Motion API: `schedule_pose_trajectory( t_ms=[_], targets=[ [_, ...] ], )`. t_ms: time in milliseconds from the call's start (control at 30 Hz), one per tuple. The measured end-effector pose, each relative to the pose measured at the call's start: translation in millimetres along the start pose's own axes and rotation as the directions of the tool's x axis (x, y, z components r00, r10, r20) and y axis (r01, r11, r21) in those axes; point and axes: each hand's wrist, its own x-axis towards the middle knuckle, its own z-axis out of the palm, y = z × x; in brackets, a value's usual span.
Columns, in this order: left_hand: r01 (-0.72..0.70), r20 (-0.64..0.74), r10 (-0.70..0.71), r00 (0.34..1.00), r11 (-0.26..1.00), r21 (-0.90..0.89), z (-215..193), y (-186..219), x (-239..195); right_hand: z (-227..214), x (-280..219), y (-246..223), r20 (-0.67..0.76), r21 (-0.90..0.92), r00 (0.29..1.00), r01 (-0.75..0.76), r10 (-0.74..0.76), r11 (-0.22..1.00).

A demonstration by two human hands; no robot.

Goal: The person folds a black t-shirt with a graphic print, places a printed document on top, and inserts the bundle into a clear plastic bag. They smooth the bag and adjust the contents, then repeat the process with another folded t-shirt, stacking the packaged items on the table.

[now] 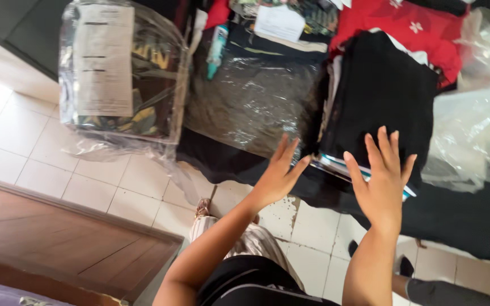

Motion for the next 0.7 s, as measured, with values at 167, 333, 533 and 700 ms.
schedule_pose_trajectory(
  t_ms=[167, 333, 533, 700],
  targets=[
    [-0.067, -0.158, 0.068, 0.985, 0.998, 0.011, -110, 14, -48, 35, -6, -81, 0.078, 0.6, 0.989, 0.056, -0.127, 0.798],
    [-0.179, -0.496, 0.047, 0.867, 0.958, -0.222, -259, 12, -99, 100, -6, -166, 0.314, 0.74, 0.91, -0.056, -0.27, 0.671],
    [-0.05, -0.768, 0.146, 0.623, 0.988, 0.148, -447, -49, -98, 207, 18, -242, 0.526, 0.82, 0.833, -0.55, 0.17, 0.159],
    [-0.035, -0.625, 0.002, 0.781, 0.999, -0.04, -527, -144, -39, 265, 48, -268, 0.504, 0.816, 0.803, -0.563, 0.317, 0.128]
  ],
)
